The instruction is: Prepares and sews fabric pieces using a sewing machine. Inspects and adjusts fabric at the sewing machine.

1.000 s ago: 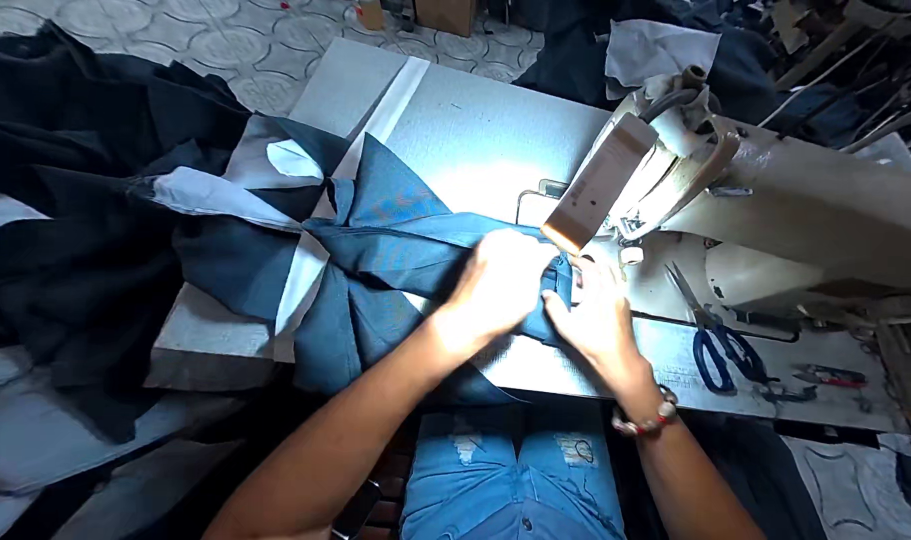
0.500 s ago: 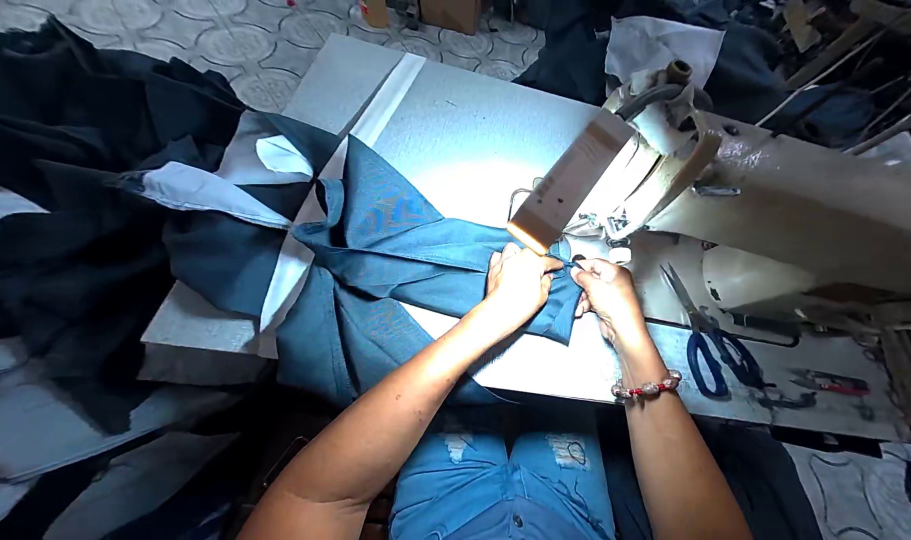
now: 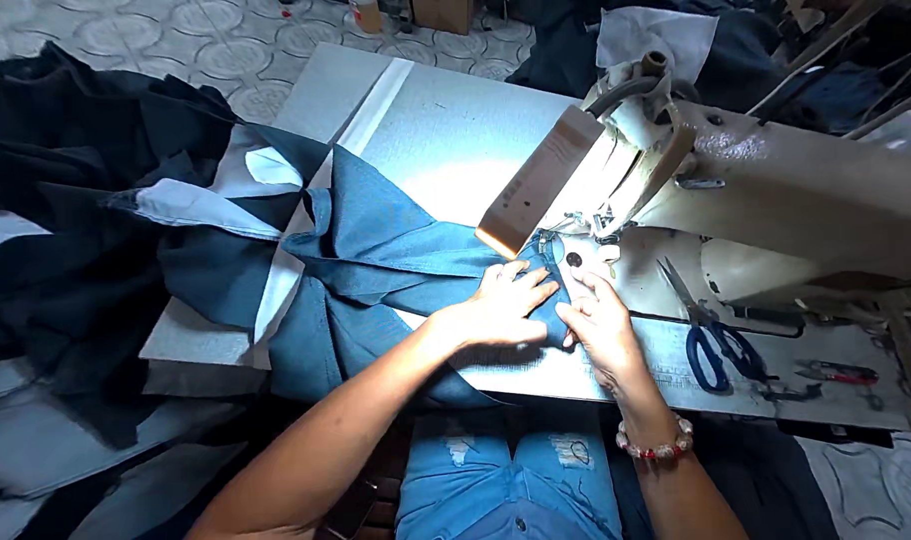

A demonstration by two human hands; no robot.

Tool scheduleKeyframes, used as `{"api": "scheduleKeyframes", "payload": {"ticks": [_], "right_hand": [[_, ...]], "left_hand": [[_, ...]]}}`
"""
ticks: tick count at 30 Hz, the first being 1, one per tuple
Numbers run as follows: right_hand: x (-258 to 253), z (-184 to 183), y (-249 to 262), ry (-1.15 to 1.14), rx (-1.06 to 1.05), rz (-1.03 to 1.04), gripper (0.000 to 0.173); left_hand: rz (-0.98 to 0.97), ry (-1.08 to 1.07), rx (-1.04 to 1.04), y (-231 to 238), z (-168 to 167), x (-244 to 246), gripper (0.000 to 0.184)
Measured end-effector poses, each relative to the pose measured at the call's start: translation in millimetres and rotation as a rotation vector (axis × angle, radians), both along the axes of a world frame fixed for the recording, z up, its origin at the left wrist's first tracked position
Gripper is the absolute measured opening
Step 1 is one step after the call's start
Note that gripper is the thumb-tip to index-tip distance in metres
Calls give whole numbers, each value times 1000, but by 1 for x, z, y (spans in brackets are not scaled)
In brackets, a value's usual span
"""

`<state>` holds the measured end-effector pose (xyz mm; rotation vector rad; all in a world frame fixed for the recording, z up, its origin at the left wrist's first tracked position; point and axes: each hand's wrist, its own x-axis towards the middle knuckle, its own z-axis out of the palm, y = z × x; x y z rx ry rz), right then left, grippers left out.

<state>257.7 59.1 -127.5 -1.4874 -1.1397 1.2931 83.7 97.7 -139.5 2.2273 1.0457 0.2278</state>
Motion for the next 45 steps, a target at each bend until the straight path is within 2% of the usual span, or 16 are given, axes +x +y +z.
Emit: {"api": "scheduleKeyframes", "payload": {"ticks": [2,3,6,7,9,11,13,14,18,23,26,29,35,38,41,45], "right_hand": [[-6,2,-3,185,25,-91,45],[-12,4,-4,268,21,-139,41],[-32,6,-7,414,-42,-242,29],[-34,3,-9,397,-36,-243,26],[-29,-7,-13,239,36,-172,26],[-11,-14,-13,-66,95,-10,32],[7,-12,-8,-303,71,143,37],[13,-10,-5,-346,63,176,39],[13,-12,13,-426,141,69,34],[-11,-14,20,-732,185,88,47],[-12,-15,18,-739,184,101,38],[-13,-12,16,-734,117,103,34],[-14,-12,16,-733,131,98,33],[-12,-15,16,-711,142,95,31],[-12,-17,15,-692,187,92,32],[-15,-21,5,-724,202,127,43]], "left_hand": [[-24,93,3,-1,5,-1,85],[14,88,107,-2,0,2,81],[140,-129,718,12,-25,3,14],[112,-149,843,20,-28,-1,6],[-4,-102,925,26,-30,-8,11],[-111,-19,808,17,-29,-11,12],[-124,57,595,1,-26,-15,32],[-116,84,527,-5,-25,-16,41],[-78,43,482,-15,-31,-17,55],[-89,32,457,-14,-29,-19,55],[-63,-27,420,-12,-27,-24,52],[60,-77,392,-9,-23,-19,53],[200,82,358,-1,-16,5,51],[211,174,318,-1,-12,15,49],[177,179,434,-4,-18,18,50],[93,166,505,-9,-27,6,52]]}}
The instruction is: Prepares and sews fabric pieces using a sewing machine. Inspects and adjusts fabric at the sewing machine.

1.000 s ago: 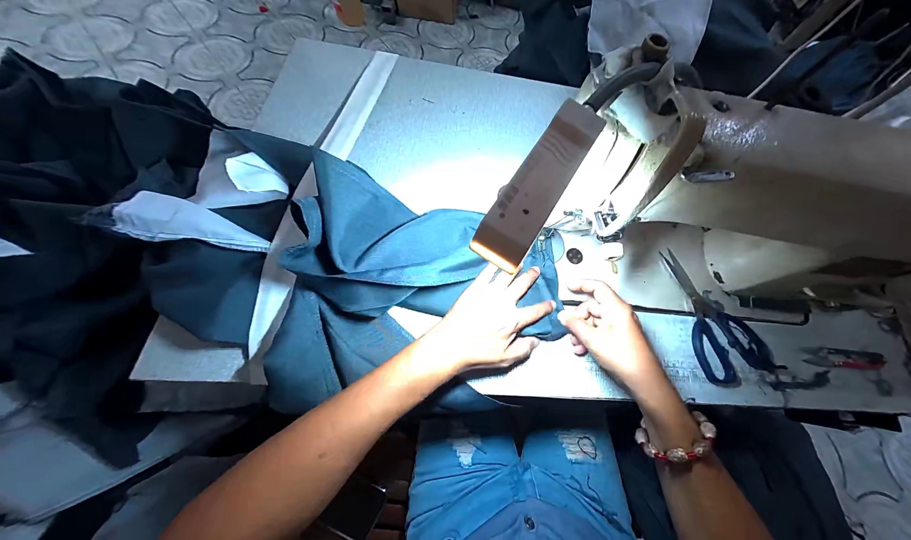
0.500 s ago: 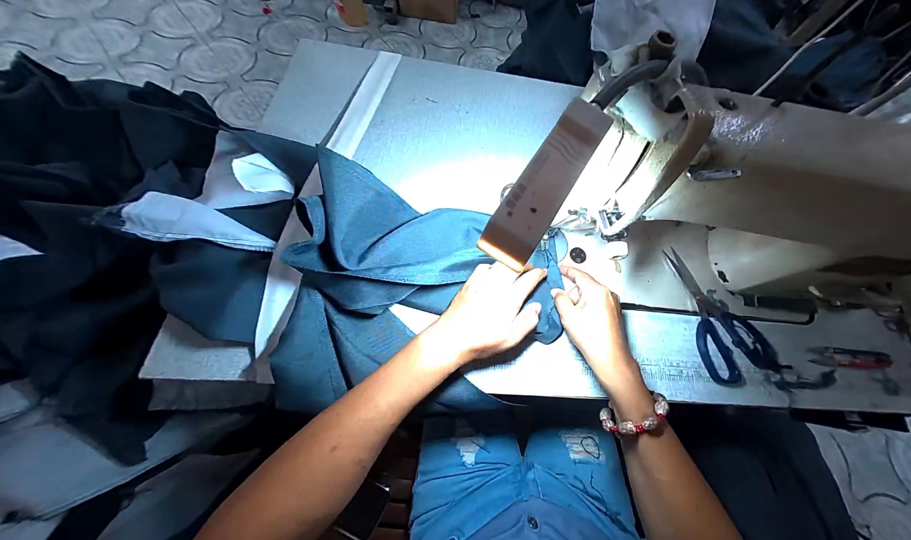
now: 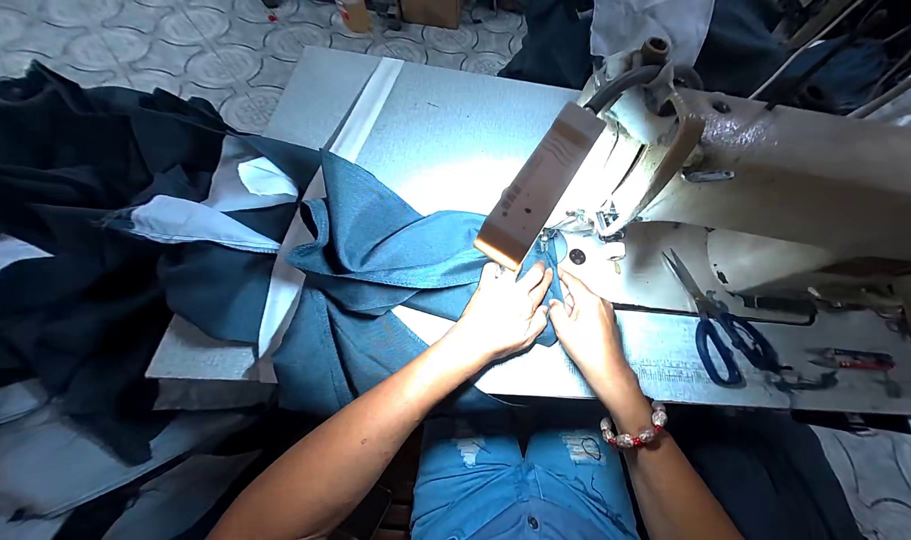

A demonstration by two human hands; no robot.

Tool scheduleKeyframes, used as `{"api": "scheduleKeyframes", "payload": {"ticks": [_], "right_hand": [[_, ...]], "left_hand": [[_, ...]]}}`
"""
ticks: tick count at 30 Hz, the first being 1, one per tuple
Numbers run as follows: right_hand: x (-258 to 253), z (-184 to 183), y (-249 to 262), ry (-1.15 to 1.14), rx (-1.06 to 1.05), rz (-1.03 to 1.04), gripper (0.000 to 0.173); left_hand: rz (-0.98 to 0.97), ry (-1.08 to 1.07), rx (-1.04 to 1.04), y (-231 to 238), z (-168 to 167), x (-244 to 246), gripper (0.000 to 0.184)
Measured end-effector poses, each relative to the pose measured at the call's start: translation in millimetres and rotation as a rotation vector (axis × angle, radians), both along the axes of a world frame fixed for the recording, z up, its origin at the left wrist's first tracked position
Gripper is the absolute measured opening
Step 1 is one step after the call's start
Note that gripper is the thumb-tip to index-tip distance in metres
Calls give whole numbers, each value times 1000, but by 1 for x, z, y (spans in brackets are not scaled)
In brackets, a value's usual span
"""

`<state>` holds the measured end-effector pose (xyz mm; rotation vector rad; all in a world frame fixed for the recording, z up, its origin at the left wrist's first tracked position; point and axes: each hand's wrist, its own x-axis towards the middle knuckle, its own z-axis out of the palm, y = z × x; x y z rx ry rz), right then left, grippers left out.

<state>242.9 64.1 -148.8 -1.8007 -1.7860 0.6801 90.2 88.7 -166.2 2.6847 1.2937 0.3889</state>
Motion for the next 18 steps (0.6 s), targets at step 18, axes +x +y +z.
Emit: {"api": "scheduleKeyframes", "payload": {"ticks": [18], "right_hand": [[-21,22,-21,-327,-144,51,44]], "left_hand": [[-10,-215,7,-15,-6,-10,41]]}}
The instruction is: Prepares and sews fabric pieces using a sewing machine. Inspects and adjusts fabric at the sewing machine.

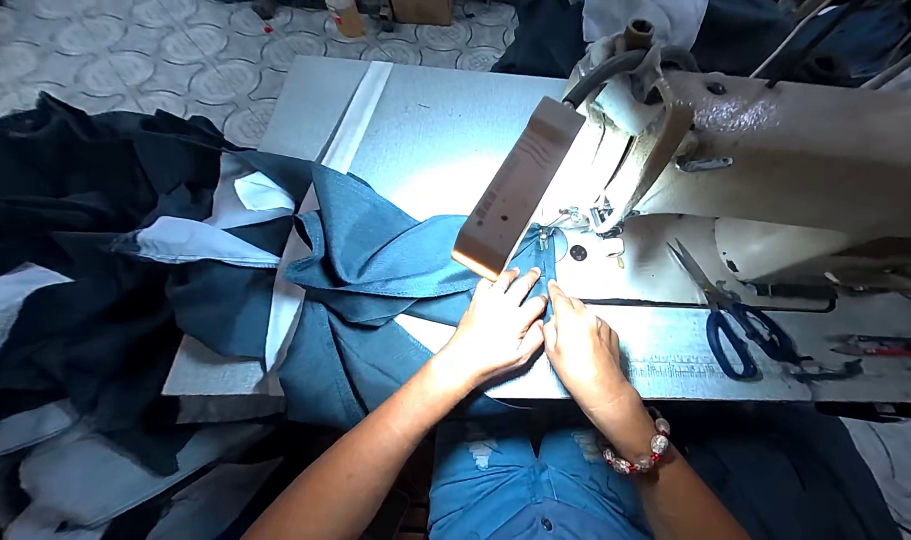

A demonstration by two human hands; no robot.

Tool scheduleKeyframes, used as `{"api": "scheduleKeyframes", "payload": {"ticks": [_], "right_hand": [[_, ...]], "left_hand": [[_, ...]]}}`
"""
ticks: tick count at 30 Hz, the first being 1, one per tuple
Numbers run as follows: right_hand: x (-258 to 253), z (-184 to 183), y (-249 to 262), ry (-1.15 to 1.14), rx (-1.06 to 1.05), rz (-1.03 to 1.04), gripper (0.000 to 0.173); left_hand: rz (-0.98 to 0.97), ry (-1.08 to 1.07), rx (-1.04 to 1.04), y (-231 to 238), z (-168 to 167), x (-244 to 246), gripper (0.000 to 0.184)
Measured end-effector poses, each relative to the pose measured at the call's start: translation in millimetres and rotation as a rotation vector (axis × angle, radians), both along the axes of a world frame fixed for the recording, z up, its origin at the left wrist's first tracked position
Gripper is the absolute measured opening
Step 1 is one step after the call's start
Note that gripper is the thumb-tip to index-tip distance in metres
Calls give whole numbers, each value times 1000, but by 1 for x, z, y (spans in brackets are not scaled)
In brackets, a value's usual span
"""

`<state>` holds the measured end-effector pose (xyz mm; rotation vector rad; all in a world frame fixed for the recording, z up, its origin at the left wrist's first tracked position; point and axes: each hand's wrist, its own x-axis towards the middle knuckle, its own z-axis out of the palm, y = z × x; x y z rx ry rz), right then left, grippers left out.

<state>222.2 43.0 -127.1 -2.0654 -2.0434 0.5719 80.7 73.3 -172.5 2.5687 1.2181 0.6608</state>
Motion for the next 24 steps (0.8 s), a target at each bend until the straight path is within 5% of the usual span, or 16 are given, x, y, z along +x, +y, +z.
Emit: {"api": "scheduleKeyframes", "payload": {"ticks": [24], "right_hand": [[-3,5,39,88,-18,2,40]], "left_hand": [[30,-2,-3,38,-1,-2,38]]}}
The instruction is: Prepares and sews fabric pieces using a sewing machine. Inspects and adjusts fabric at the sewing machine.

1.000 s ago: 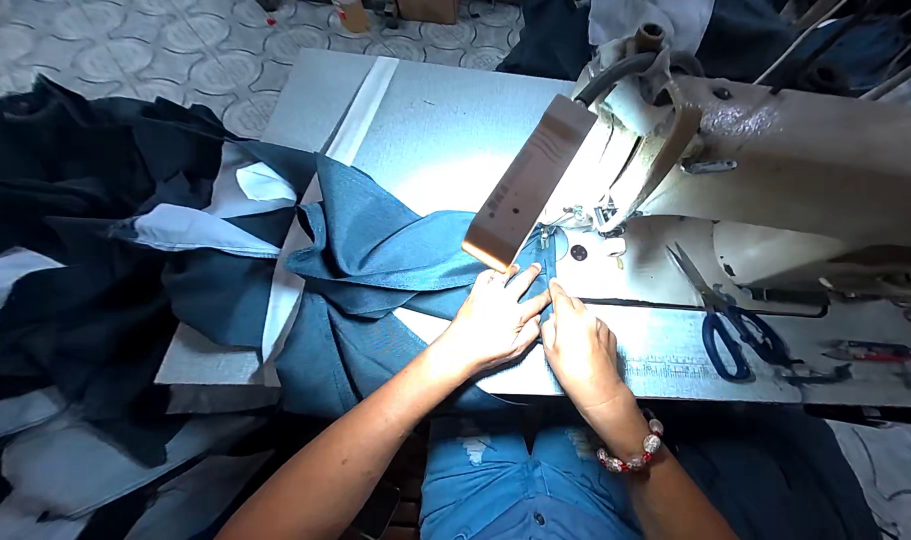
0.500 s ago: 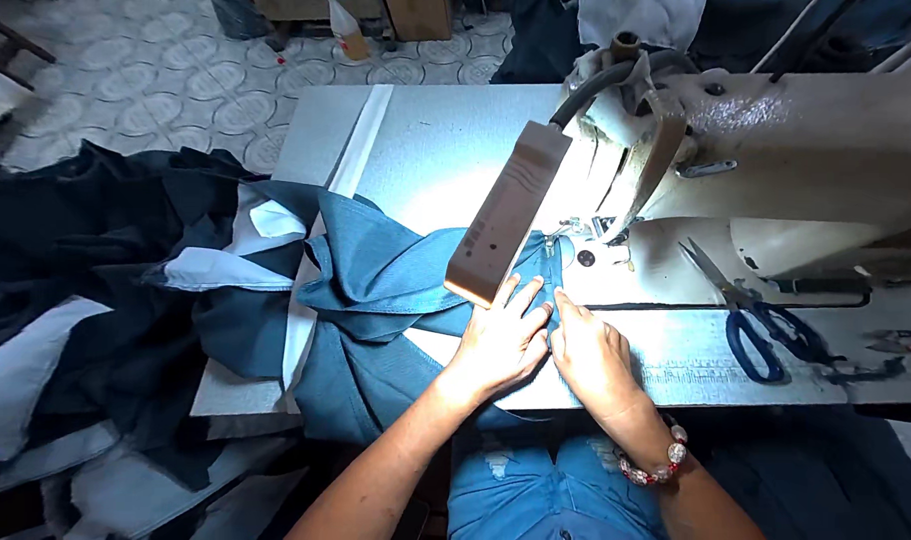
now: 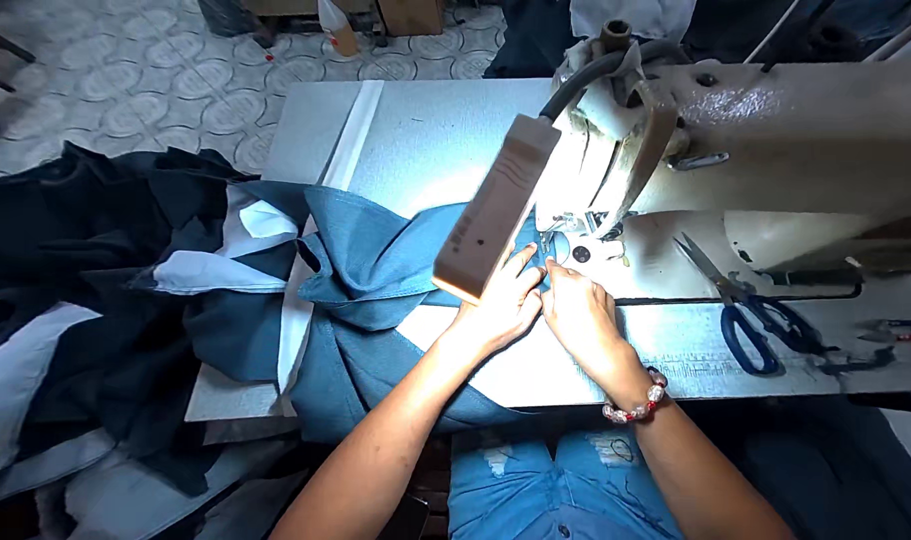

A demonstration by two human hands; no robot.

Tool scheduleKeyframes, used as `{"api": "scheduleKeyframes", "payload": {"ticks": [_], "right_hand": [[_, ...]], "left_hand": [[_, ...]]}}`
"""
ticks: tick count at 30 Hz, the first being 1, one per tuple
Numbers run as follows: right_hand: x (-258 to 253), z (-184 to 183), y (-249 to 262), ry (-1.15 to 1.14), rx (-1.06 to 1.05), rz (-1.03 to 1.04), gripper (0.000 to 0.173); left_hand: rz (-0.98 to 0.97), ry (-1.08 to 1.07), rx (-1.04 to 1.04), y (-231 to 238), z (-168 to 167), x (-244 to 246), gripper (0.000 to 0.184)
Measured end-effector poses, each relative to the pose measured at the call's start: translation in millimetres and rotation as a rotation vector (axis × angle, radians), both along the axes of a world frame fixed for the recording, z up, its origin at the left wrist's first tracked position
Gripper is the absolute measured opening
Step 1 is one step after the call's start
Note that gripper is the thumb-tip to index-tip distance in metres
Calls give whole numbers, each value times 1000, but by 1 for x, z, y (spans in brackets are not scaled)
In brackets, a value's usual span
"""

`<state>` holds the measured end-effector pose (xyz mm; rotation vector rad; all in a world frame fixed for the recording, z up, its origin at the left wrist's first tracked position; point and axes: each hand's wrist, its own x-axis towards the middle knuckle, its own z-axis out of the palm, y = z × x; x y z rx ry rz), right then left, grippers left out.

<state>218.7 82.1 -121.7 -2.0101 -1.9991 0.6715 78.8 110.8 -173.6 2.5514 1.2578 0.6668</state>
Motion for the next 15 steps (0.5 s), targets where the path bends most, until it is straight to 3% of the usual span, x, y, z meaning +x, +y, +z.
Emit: {"api": "scheduleKeyframes", "payload": {"ticks": [7,12,15], "right_hand": [[12,-16,6,163,147,10,36],[48,-33,-5,213,243,9,44],[50,-47,-8,153,343,-7,39]], "left_hand": [[10,-62,-30,12,2,1,38],[-56,70,-153,6,5,-18,60],[-6,10,15,-2,-5,-23,38]]}}
